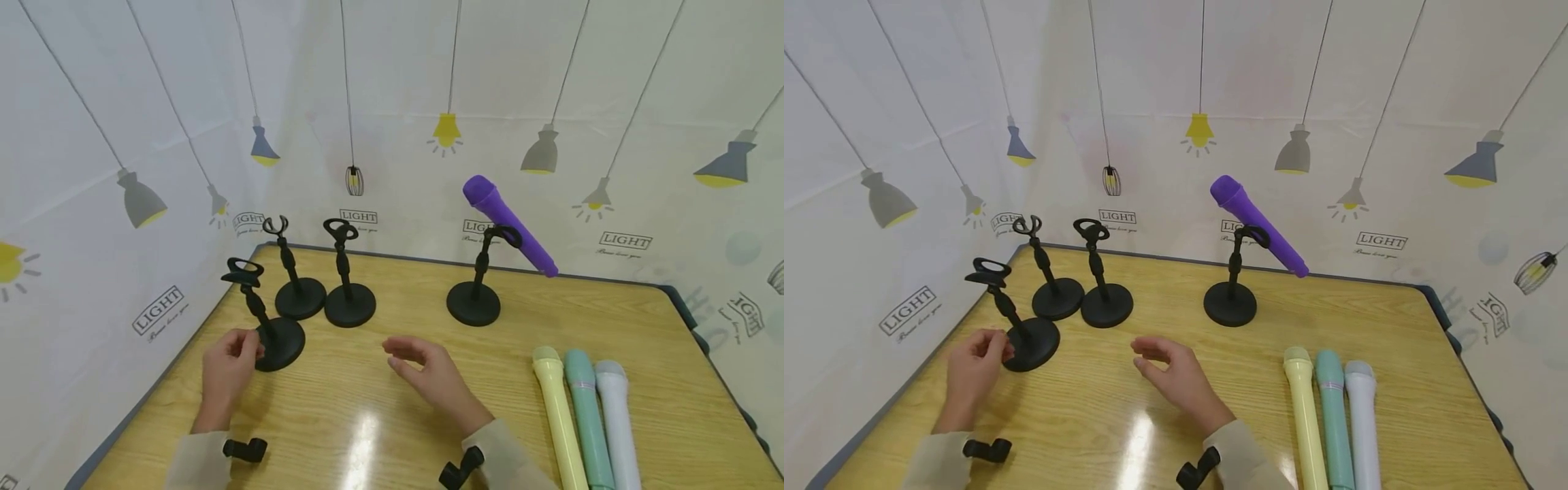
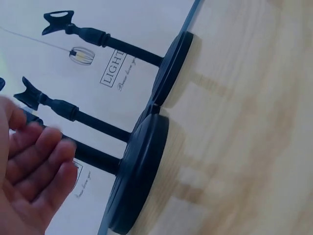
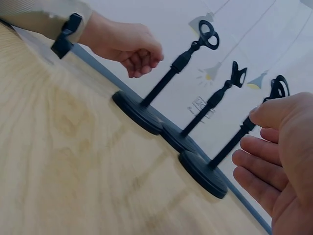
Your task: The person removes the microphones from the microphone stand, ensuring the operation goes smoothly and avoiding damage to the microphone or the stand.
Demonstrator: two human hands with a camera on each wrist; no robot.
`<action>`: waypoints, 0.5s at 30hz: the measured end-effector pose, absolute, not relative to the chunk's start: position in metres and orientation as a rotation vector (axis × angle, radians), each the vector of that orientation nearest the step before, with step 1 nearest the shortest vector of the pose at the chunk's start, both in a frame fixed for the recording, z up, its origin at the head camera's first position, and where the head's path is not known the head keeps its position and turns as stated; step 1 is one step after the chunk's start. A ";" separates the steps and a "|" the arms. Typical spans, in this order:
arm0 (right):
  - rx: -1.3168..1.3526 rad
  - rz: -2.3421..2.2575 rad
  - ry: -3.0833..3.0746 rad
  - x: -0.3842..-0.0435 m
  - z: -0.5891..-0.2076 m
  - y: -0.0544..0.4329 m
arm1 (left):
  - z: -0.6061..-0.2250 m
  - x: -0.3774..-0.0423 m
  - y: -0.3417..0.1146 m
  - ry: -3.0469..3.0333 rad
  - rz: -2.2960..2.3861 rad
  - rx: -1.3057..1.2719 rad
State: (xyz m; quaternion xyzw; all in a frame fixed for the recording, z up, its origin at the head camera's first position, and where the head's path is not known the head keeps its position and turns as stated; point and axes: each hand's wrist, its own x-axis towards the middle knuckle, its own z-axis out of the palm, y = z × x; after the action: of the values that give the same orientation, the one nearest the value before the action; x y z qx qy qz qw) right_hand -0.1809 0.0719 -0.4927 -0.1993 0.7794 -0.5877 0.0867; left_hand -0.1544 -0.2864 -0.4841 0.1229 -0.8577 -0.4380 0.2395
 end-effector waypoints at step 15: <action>-0.565 -1.812 2.579 -0.201 -0.462 0.146 | -0.494 -0.187 -0.221 -2.854 -1.504 -0.231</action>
State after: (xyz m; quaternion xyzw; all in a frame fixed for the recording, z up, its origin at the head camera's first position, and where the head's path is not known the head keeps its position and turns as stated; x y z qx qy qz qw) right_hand -0.2012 0.1461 -0.4619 -0.1765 0.8050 -0.5656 -0.0303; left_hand -0.1871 -0.2214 -0.4942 -0.0714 -0.8814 -0.4646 -0.0462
